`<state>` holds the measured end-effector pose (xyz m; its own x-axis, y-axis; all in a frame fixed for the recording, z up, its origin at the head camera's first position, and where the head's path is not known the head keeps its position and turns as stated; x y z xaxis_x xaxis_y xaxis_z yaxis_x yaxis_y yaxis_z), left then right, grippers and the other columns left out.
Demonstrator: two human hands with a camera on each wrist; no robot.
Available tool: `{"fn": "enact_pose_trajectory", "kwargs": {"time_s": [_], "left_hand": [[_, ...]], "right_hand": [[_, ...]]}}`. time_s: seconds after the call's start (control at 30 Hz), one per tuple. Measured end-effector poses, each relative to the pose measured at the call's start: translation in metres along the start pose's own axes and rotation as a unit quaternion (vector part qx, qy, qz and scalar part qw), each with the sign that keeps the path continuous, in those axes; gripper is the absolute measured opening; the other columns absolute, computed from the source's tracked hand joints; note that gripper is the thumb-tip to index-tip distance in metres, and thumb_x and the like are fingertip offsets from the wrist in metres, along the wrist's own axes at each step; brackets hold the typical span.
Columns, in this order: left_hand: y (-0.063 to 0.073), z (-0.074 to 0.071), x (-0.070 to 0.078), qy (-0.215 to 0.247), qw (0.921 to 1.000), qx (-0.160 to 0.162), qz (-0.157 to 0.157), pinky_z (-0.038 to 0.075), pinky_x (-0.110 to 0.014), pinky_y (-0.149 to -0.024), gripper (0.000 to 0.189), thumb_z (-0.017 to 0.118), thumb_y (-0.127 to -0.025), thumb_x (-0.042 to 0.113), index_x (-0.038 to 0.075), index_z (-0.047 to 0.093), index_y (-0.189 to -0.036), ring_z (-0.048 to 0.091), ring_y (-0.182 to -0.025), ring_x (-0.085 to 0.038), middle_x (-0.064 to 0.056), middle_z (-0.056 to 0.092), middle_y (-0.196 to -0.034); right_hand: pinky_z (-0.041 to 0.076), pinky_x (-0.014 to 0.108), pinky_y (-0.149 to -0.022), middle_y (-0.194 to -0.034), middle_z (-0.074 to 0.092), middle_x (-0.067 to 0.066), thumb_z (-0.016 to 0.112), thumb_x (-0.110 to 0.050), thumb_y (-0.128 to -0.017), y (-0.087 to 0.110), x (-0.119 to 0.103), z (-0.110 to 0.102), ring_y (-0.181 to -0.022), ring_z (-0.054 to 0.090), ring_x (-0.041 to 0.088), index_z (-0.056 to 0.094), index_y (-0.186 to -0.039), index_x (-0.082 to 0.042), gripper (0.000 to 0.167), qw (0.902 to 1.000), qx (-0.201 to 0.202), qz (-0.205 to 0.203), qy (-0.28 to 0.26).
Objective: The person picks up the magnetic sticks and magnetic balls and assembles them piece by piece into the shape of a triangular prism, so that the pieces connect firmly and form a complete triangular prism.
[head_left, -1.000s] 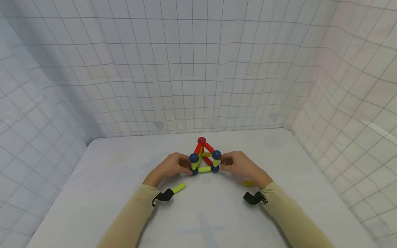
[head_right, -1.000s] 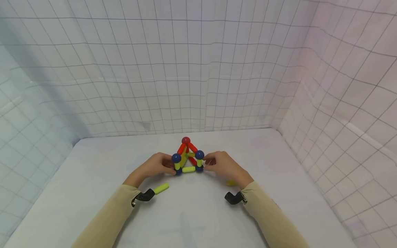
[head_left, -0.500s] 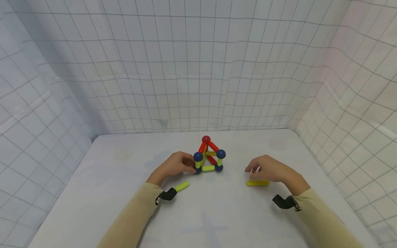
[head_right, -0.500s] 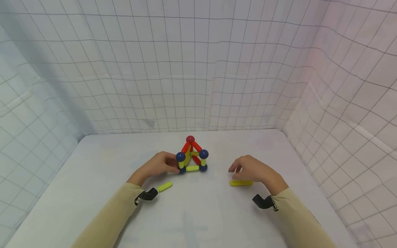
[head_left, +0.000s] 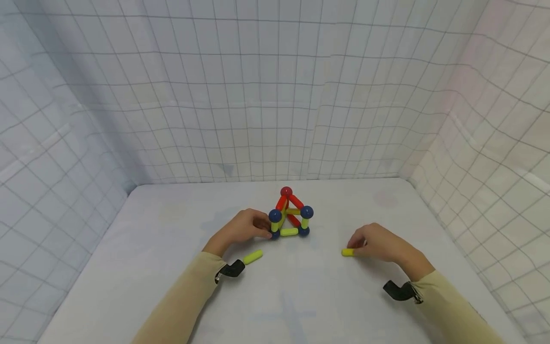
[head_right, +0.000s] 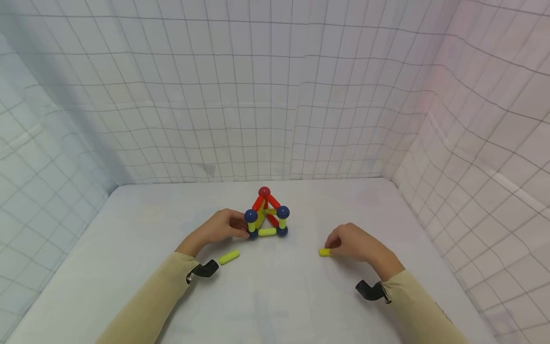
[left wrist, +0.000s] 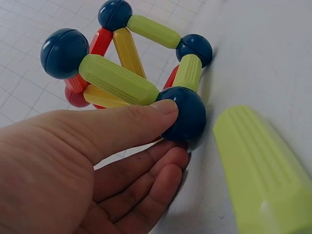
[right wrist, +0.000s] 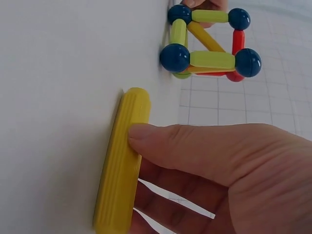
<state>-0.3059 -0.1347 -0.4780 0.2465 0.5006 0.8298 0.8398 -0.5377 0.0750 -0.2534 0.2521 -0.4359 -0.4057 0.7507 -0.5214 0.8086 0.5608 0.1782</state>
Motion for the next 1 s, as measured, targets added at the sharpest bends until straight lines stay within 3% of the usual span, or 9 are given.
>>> {"fn": "enact_pose_trajectory", "kwargs": {"time_s": [0.23,0.5,1.0], "left_hand": [[0.001,0.001,0.002,0.001,1.0,-0.001,-0.002,0.059,-0.043,-0.098,0.028,0.086,-0.095,0.014,0.004,0.078,-0.12,0.075,-0.103,-0.018,-0.003,0.079,-0.11],[0.001,0.001,0.003,0.001,1.0,0.003,-0.006,0.059,-0.042,-0.098,0.027,0.086,-0.095,0.012,0.004,0.078,-0.12,0.076,-0.103,-0.018,-0.003,0.079,-0.11],[0.001,0.002,0.004,-0.006,0.9999,0.004,-0.01,0.059,-0.042,-0.097,0.028,0.088,-0.094,0.014,0.006,0.079,-0.119,0.074,-0.101,-0.017,-0.001,0.079,-0.108]], "right_hand": [[0.057,0.034,-0.079,-0.096,0.072,-0.015,0.087,-0.018,-0.094,0.006,-0.001,0.005,-0.089,0.064,0.008,0.084,-0.1,-0.022,0.008,0.9997,0.02,-0.004,0.011],[0.055,0.034,-0.08,-0.096,0.07,-0.014,0.087,-0.008,-0.091,0.009,-0.002,0.009,-0.089,0.062,0.01,0.081,-0.1,-0.021,0.017,0.9993,0.037,0.004,0.006],[0.057,0.034,-0.08,-0.098,0.07,-0.015,0.086,-0.008,-0.092,0.006,-0.006,0.008,-0.09,0.062,0.009,0.081,-0.106,-0.019,0.018,0.9982,0.052,-0.022,0.018]]}}
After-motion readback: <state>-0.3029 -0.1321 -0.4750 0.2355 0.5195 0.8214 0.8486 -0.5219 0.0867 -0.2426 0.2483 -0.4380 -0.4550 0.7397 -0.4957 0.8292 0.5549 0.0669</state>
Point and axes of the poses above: each hand's wrist, its own y-axis away from the middle knuckle, its own z-axis out of the palm, x = y × z, the point moved 3 cm from there along -y, towards the middle knuckle
